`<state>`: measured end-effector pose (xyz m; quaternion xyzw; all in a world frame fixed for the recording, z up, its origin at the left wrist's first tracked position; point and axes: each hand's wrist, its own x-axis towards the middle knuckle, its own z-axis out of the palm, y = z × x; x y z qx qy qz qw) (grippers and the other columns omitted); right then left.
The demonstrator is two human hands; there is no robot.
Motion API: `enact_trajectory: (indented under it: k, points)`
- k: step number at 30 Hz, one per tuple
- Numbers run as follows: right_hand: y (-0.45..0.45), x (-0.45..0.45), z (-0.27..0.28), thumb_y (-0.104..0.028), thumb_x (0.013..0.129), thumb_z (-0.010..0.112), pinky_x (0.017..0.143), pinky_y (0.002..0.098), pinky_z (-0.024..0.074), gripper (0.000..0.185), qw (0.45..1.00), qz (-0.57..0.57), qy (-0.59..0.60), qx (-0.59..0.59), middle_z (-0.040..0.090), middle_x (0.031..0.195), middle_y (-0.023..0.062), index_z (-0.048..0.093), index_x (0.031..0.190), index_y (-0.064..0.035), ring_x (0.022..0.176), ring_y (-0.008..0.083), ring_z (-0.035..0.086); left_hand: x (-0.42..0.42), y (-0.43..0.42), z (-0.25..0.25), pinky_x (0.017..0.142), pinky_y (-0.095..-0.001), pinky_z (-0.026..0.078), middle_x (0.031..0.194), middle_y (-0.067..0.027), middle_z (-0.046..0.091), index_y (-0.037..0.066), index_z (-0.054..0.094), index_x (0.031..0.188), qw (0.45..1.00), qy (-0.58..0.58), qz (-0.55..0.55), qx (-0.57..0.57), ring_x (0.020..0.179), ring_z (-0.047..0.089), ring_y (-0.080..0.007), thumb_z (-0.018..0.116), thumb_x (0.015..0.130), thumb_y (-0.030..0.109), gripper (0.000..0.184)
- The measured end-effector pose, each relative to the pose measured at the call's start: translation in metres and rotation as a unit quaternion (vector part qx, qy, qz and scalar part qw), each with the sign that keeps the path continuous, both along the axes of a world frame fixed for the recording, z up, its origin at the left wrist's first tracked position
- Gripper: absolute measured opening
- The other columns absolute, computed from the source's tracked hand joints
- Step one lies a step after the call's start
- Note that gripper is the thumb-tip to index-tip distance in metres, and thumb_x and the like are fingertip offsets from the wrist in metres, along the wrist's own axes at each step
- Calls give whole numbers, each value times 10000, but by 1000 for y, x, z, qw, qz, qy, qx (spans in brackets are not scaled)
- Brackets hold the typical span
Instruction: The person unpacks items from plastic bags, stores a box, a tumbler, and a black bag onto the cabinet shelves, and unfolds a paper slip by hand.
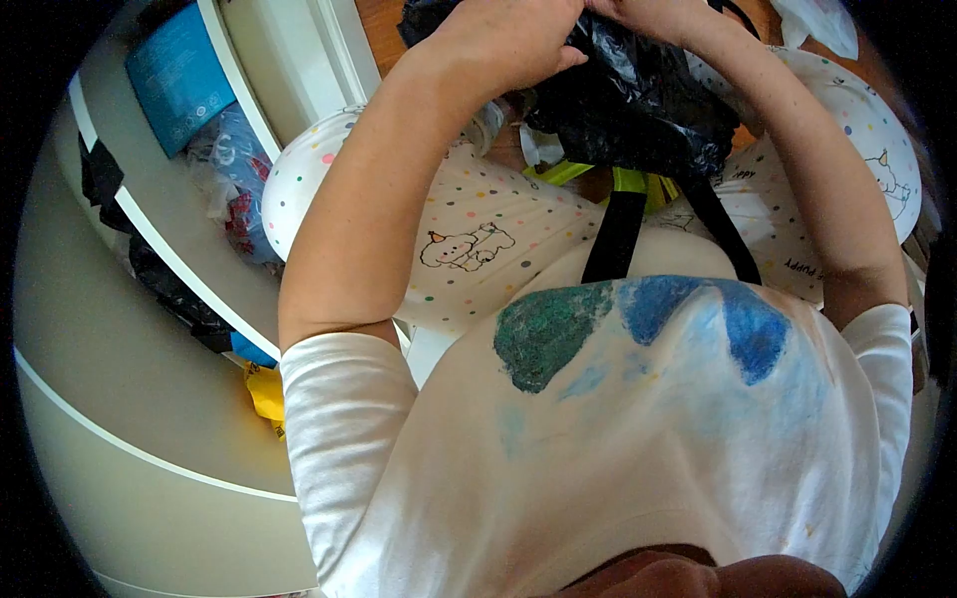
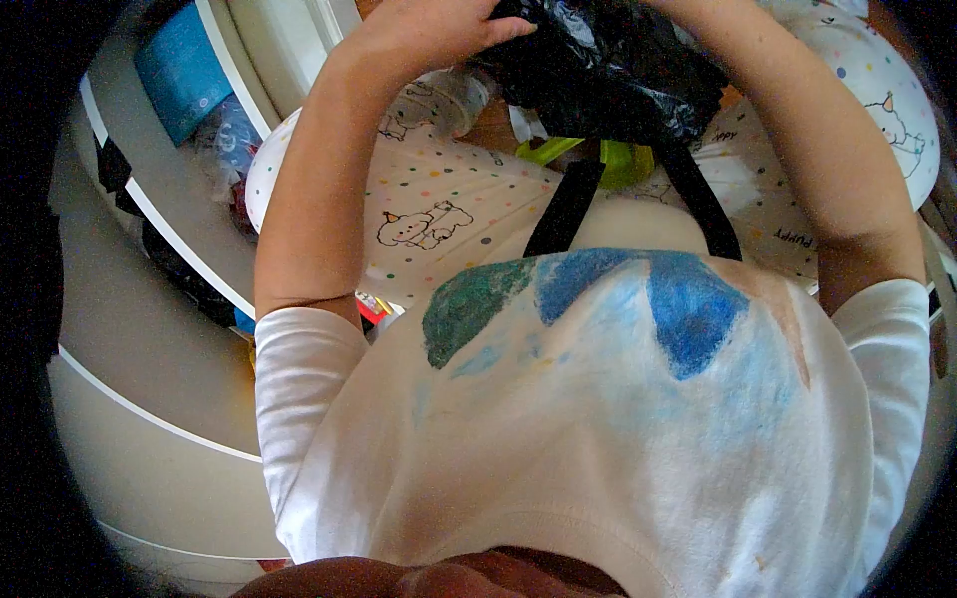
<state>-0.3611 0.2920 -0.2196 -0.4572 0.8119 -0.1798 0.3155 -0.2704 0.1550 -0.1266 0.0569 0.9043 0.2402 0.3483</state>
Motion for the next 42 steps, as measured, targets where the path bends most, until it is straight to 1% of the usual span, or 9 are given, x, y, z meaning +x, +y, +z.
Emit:
enact_trajectory:
  k: [17, 22, 24, 32, 34, 36, 38, 40, 42]
  points:
    - [0, -3, -1, -320, 805, 546, 722, 428, 459, 335, 1000, 1, -4, 31, 600, 816, 221, 579, 829, 13, 805, 375, 577, 6, -5, -18, 755, -413, 463, 889, -215, 595, -11, 526, 957, 999, 28, 6, 22, 870, 571, -362, 617, 773, 240, 324]
    - [0, -1, 17, -369, 740, 637, 724, 417, 465, 412, 997, -35, -59, 26, 605, 810, 215, 561, 853, 19, 806, 355, 589, 13, -19, -32, 748, -363, 497, 937, -160, 628, 47, 548, 1037, 993, 108, -32, -19, 909, 605, -283, 569, 840, 311, 330]
    - [-1, -2, 21, -383, 708, 673, 721, 409, 467, 457, 998, -32, -46, 42, 608, 817, 209, 550, 875, 24, 803, 345, 593, -6, -28, -3, 746, -407, 462, 889, -214, 595, -6, 533, 942, 997, -3, 72, -9, 872, 573, -358, 611, 776, 244, 310]
    - [11, -1, -18, -193, 762, 591, 706, 394, 477, 266, 998, -36, 52, 13, 611, 823, 185, 561, 934, 8, 777, 322, 600, -8, -51, 9, 699, -397, 463, 838, -195, 611, 0, 528, 946, 982, 23, 174, -68, 823, 589, -343, 625, 777, 257, 322]
    - [9, -9, -21, -178, 765, 580, 711, 388, 478, 252, 1000, -23, 7, 20, 612, 828, 188, 580, 926, 16, 779, 314, 601, -8, -53, 8, 688, -386, 463, 841, -186, 614, 3, 529, 956, 980, 1, 196, -44, 820, 595, -329, 634, 775, 268, 337]
    - [8, -28, -15, -150, 781, 554, 682, 316, 470, 256, 996, -10, -84, -7, 599, 785, 143, 579, 974, 16, 731, 221, 592, -5, -62, 4, 695, -380, 464, 858, -187, 613, 0, 526, 961, 976, 20, 212, -33, 827, 597, -323, 639, 773, 283, 358]
    - [2, -44, 32, -283, 756, 603, 647, 330, 464, 299, 979, -62, -187, 46, 598, 748, 125, 566, 865, -7, 697, 205, 577, -2, -73, 1, 702, -374, 465, 874, -189, 612, -4, 524, 965, 972, 39, 231, -20, 835, 600, -318, 645, 772, 298, 379]
    - [5, -54, 57, -155, 778, 532, 587, 256, 436, 133, 957, -107, -265, -50, 549, 677, 2, 577, 837, -45, 631, 100, 515, 1, -81, 0, 721, -367, 466, 907, -199, 606, -12, 514, 1002, 948, 174, 265, -33, 833, 596, -321, 655, 765, 342, 449]
    - [8, -69, 66, -123, 780, 522, 576, 233, 432, 104, 893, -108, -424, -107, 545, 680, -12, 576, 824, -46, 630, 70, 509, 1, -82, 5, 738, -362, 466, 928, -219, 595, -15, 491, 1058, 935, 178, 304, -48, 835, 594, -306, 655, 767, 379, 516]
